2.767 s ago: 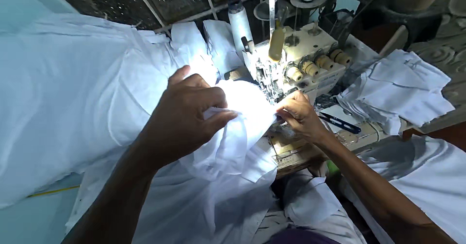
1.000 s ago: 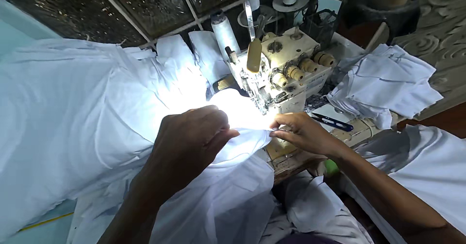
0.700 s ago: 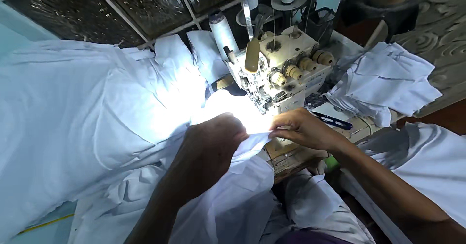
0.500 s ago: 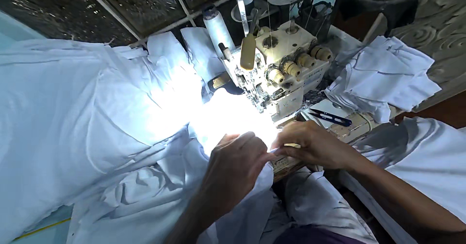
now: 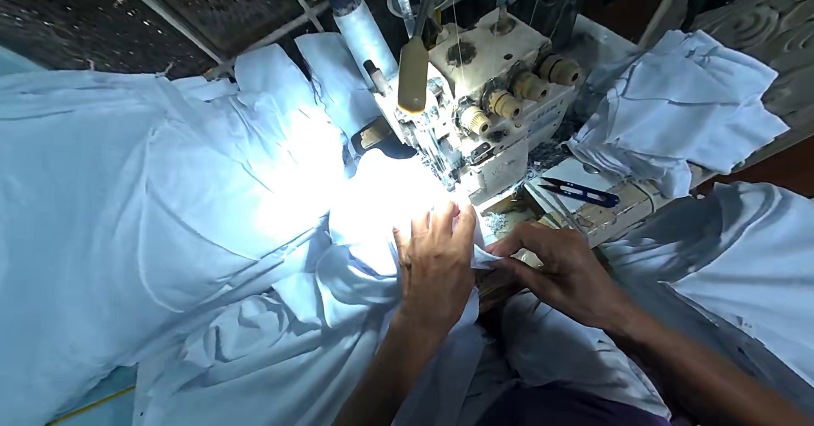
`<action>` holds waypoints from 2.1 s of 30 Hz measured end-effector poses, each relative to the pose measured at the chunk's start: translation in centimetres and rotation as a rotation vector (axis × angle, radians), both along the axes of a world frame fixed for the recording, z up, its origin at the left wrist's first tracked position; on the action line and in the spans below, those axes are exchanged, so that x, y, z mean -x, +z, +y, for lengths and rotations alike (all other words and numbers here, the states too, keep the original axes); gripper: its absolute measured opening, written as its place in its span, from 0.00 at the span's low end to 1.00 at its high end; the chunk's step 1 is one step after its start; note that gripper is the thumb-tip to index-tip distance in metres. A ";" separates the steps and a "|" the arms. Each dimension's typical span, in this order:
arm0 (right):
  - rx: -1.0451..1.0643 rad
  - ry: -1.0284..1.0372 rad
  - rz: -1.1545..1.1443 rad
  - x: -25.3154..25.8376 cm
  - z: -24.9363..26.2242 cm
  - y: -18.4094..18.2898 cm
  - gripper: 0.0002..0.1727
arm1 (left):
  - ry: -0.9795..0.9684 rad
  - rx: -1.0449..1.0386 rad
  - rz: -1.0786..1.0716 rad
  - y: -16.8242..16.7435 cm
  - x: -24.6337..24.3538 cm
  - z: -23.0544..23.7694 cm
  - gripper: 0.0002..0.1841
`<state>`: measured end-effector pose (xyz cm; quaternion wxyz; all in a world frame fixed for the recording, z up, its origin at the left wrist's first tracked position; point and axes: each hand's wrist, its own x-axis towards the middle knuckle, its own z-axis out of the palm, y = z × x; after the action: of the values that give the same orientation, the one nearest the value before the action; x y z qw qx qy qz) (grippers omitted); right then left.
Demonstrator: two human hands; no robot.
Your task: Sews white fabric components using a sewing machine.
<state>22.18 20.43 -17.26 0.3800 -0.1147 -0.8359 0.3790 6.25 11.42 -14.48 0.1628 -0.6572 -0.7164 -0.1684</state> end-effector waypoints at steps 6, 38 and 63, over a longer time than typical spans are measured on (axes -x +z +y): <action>-0.198 -0.109 0.027 2.6 1.0 -0.2 0.03 | 0.016 -0.009 0.015 -0.1 0.2 0.2 0.19; -0.179 -0.637 -0.651 -3.5 5.7 -3.5 0.21 | 0.381 0.076 0.019 0.5 2.7 0.7 0.12; -0.508 -0.334 -0.604 5.9 1.3 6.3 0.15 | 0.387 -0.005 -0.250 -0.2 -0.5 -1.4 0.08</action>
<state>16.31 21.76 -10.92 0.1906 -0.2572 -0.9464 0.0439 6.76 10.06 -14.73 0.1036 -0.4810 -0.8433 -0.2161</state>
